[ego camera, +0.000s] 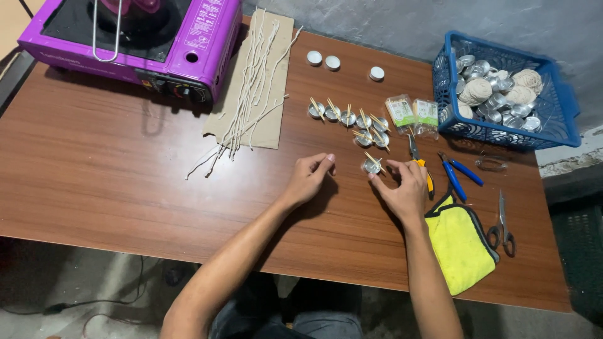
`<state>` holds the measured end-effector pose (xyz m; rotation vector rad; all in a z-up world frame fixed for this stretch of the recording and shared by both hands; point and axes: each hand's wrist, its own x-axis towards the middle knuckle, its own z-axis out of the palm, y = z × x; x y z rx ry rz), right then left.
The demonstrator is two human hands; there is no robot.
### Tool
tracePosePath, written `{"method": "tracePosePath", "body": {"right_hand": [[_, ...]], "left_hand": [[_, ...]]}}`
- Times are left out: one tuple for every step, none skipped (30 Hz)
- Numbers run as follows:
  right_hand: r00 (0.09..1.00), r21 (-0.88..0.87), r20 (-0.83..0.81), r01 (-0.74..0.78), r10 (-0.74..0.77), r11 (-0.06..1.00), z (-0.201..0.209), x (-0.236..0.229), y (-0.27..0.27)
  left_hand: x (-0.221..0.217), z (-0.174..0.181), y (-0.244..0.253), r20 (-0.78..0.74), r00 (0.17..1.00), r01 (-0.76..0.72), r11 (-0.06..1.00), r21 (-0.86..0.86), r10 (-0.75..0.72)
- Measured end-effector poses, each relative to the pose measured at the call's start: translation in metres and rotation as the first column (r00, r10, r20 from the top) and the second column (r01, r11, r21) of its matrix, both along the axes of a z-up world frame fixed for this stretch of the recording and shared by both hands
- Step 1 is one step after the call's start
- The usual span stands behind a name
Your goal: Assembling candle wicks into wooden holders using pliers and scissors at a workshop table.
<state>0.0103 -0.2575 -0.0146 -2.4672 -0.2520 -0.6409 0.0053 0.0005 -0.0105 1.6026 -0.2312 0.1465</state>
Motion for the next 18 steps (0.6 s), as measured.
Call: {"method": "tracePosePath", "body": {"right_hand": [[1.0,0.001,0.001,-0.003,0.003,1.0,0.006,-0.003,0.005],[1.0,-0.02,-0.008,0.01,-0.01,1.0,0.012,-0.006,0.01],[1.0,-0.041,-0.016,0.023,-0.024,0.999,0.017,-0.009,0.016],[1.0,-0.038,-0.016,0.021,-0.021,0.999,0.016,-0.006,0.017],[1.0,-0.062,0.004,0.02,-0.02,0.998,0.014,-0.005,0.017],[1.0,-0.087,0.023,0.02,-0.018,0.996,0.012,-0.004,0.017],[1.0,-0.085,0.025,0.016,-0.014,0.996,0.005,0.001,0.015],[0.999,-0.092,0.035,0.033,-0.03,0.995,-0.002,0.005,0.012],[0.998,-0.101,0.044,0.051,-0.047,0.994,-0.009,0.009,0.009],[0.998,-0.1,0.045,0.048,-0.043,0.994,-0.013,0.01,0.006],[0.998,-0.098,0.046,0.042,-0.038,0.994,-0.016,0.013,0.004],[0.998,-0.096,0.047,0.037,-0.032,0.995,-0.019,0.015,0.002],[0.999,-0.097,0.046,0.033,-0.029,0.995,-0.022,0.014,0.002],[0.998,-0.099,0.055,0.037,-0.031,0.994,-0.024,0.014,0.003],[0.997,-0.101,0.07,0.042,-0.035,0.994,-0.025,0.015,0.002],[0.997,-0.101,0.075,0.04,-0.033,0.994,-0.023,0.016,0.006],[0.995,-0.103,0.09,0.041,-0.032,0.994,-0.02,0.014,0.009],[0.994,-0.105,0.106,0.042,-0.031,0.994,-0.019,0.013,0.012]], "left_hand": [[-0.004,0.007,0.002,0.001,1.0,-0.003,1.0,0.001,0.003],[-0.008,0.014,0.004,-0.006,0.998,-0.059,0.998,-0.038,0.059],[-0.012,0.022,0.007,-0.014,0.993,-0.114,0.991,-0.076,0.114],[-0.013,0.032,0.012,-0.014,0.993,-0.117,0.99,-0.073,0.116],[-0.016,0.042,0.016,-0.025,0.982,-0.186,0.974,-0.127,0.185],[-0.018,0.052,0.021,-0.041,0.967,-0.255,0.95,-0.18,0.252],[-0.006,0.032,0.025,-0.039,0.966,-0.259,0.949,-0.179,0.256],[0.007,0.012,0.03,-0.066,0.951,-0.31,0.929,-0.204,0.303],[0.019,-0.009,0.034,-0.096,0.933,-0.36,0.904,-0.23,0.347],[0.021,-0.009,0.037,-0.095,0.932,-0.363,0.903,-0.23,0.351],[0.023,-0.01,0.04,-0.091,0.923,-0.384,0.895,-0.228,0.373],[0.025,-0.01,0.043,-0.087,0.914,-0.405,0.886,-0.227,0.396],[0.026,-0.012,0.047,-0.088,0.913,-0.408,0.884,-0.227,0.398],[0.027,-0.014,0.052,-0.06,0.899,-0.437,0.88,-0.187,0.434],[0.03,-0.014,0.056,-0.026,0.885,-0.464,0.873,-0.151,0.466],[0.029,-0.008,0.06,-0.023,0.884,-0.465,0.872,-0.154,0.467],[0.025,-0.003,0.062,-0.005,0.871,-0.487,0.863,-0.132,0.49],[0.022,0.002,0.065,0.014,0.858,-0.508,0.854,-0.111,0.513]]}}
